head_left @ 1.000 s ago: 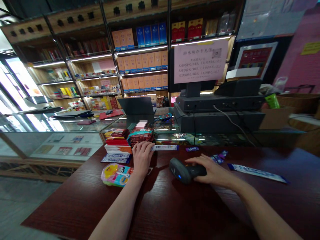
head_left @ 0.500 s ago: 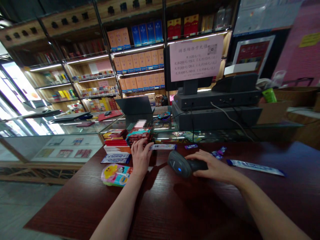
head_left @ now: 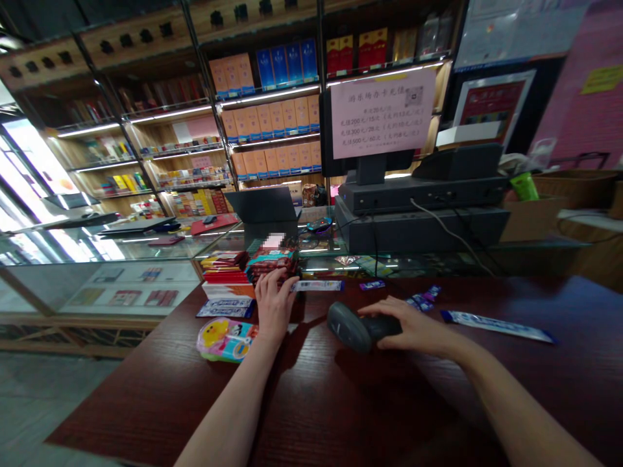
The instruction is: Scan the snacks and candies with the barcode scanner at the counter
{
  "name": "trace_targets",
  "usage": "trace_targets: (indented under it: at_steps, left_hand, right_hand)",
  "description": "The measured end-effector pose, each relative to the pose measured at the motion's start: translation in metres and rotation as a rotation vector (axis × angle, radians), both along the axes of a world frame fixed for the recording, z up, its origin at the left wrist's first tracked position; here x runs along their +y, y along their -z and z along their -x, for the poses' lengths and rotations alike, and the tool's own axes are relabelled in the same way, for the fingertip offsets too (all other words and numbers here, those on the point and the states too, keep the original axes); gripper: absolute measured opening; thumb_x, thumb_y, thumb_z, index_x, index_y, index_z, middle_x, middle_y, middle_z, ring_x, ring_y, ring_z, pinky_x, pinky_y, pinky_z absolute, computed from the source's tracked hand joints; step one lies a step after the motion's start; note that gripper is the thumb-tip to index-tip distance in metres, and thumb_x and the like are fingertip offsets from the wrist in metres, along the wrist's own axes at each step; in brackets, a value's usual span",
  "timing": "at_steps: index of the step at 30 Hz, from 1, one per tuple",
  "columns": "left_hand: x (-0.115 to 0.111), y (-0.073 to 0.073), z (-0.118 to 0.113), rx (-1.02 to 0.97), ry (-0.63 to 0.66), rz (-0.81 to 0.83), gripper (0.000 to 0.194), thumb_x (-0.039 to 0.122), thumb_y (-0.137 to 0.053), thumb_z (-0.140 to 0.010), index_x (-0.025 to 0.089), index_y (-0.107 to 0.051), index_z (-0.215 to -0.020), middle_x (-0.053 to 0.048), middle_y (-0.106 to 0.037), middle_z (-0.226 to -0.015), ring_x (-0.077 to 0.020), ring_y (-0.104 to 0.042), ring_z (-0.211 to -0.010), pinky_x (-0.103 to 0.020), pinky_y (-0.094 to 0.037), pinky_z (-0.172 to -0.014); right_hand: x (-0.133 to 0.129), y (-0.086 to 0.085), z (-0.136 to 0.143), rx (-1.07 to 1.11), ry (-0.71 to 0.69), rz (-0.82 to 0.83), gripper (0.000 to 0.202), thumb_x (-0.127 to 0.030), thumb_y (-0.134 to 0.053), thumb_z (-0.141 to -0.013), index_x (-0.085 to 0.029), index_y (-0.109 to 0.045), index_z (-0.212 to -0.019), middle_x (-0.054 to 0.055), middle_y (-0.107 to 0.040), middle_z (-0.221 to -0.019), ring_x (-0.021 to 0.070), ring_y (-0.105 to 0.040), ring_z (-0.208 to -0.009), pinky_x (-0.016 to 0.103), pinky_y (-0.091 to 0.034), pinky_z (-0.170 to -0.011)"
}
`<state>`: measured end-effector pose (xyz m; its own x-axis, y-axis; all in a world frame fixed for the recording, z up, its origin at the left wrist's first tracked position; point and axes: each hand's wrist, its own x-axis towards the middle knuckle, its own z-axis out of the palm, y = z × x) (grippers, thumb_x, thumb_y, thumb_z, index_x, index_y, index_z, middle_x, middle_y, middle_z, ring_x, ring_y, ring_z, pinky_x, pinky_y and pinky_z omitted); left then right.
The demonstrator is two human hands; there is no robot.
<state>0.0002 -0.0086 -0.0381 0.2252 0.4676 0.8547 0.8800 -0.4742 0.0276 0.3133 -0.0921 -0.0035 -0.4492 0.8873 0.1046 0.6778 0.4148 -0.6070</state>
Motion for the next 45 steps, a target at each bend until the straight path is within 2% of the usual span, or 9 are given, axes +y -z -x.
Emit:
trace_targets:
  at_steps: [11, 16, 18, 20, 23, 27, 36, 42, 45]
  left_hand:
    - [-0.002, -0.001, -0.002, -0.040, 0.013, -0.003, 0.027, 0.023, -0.065, -0.089, 0.027, -0.068, -0.115, -0.011, -0.058, -0.127, -0.0303, -0.049, -0.123, -0.052, -0.037, -0.110]
    - [0.000, -0.001, -0.001, -0.053, 0.027, -0.022, 0.025, 0.024, -0.064, -0.090, 0.026, -0.070, -0.114, -0.010, -0.060, -0.125, -0.0288, -0.051, -0.121, -0.050, -0.038, -0.108]
    - [0.000, 0.000, -0.001, -0.060, 0.041, -0.030, 0.024, 0.024, -0.064, -0.090, 0.026, -0.069, -0.114, -0.010, -0.060, -0.124, -0.0283, -0.051, -0.119, -0.049, -0.038, -0.108]
    - [0.000, 0.000, -0.002, -0.066, 0.062, -0.040, 0.024, 0.025, -0.063, -0.091, 0.025, -0.069, -0.114, -0.010, -0.061, -0.122, -0.0278, -0.052, -0.118, -0.048, -0.038, -0.107]
    - [-0.001, -0.001, -0.003, -0.077, 0.102, -0.050, 0.023, 0.026, -0.060, -0.093, 0.025, -0.068, -0.115, -0.010, -0.062, -0.120, -0.0269, -0.053, -0.117, -0.048, -0.038, -0.107]
    - [-0.004, -0.003, -0.006, -0.091, 0.168, -0.044, 0.025, 0.028, -0.061, -0.093, 0.026, -0.066, -0.117, -0.008, -0.065, -0.116, -0.0250, -0.055, -0.114, -0.047, -0.037, -0.108]
    - [-0.012, -0.008, -0.009, -0.113, 0.239, -0.029, 0.027, 0.023, -0.063, -0.091, 0.026, -0.065, -0.118, -0.005, -0.068, -0.110, -0.0236, -0.057, -0.110, -0.045, -0.037, -0.107]
    - [-0.013, -0.008, -0.008, -0.121, 0.247, 0.016, 0.031, 0.018, -0.065, -0.089, 0.026, -0.063, -0.118, -0.005, -0.068, -0.111, -0.0229, -0.057, -0.111, -0.045, -0.035, -0.108]
    - [-0.010, -0.008, -0.005, -0.112, 0.254, 0.048, 0.032, 0.016, -0.064, -0.089, 0.026, -0.062, -0.119, -0.005, -0.068, -0.112, -0.0216, -0.059, -0.108, -0.043, -0.038, -0.105]
  right_hand:
    - [0.008, 0.019, 0.002, -0.100, 0.017, 0.017, 0.061, -0.030, -0.078, -0.064, -0.032, -0.067, -0.123, 0.003, -0.069, -0.121, 0.0301, -0.056, -0.114, 0.046, -0.031, -0.108]
    - [0.009, 0.020, -0.003, -0.085, 0.025, 0.116, 0.069, -0.040, -0.080, -0.065, -0.031, -0.062, -0.131, 0.005, -0.066, -0.124, 0.0308, -0.056, -0.120, 0.054, -0.011, -0.118]
    - [0.009, 0.019, -0.007, -0.001, 0.043, 0.144, 0.066, -0.046, -0.077, -0.071, -0.029, -0.061, -0.132, 0.006, -0.067, -0.122, 0.0307, -0.057, -0.120, 0.053, -0.018, -0.117]
    - [0.011, 0.019, -0.010, 0.142, 0.074, 0.152, 0.058, -0.054, -0.067, -0.080, -0.026, -0.062, -0.131, 0.008, -0.068, -0.123, 0.0302, -0.059, -0.118, 0.049, -0.033, -0.111]
    - [0.019, 0.023, -0.009, 0.356, 0.201, 0.117, 0.054, -0.058, -0.054, -0.088, -0.021, -0.064, -0.125, 0.011, -0.069, -0.122, 0.0295, -0.063, -0.112, 0.045, -0.044, -0.101]
    - [0.034, 0.026, 0.001, 0.501, 0.343, 0.054, 0.057, -0.061, -0.050, -0.088, -0.016, -0.064, -0.121, 0.012, -0.075, -0.104, 0.0266, -0.068, -0.098, 0.043, -0.047, -0.096]
    - [0.052, 0.006, 0.028, 0.686, 0.374, 0.340, 0.047, -0.052, -0.050, -0.095, -0.013, -0.065, -0.116, 0.009, -0.076, -0.076, 0.0188, -0.070, -0.073, 0.030, -0.054, -0.074]
    - [0.055, 0.002, 0.033, 0.727, 0.400, 0.361, 0.038, -0.051, -0.063, -0.089, -0.014, -0.070, -0.092, 0.008, -0.075, -0.073, 0.0151, -0.067, -0.063, 0.026, -0.053, -0.064]
    - [0.054, 0.002, 0.034, 0.755, 0.428, 0.393, 0.032, -0.046, -0.064, -0.090, -0.014, -0.069, -0.090, 0.008, -0.075, -0.075, 0.0134, -0.067, -0.062, 0.023, -0.052, -0.062]
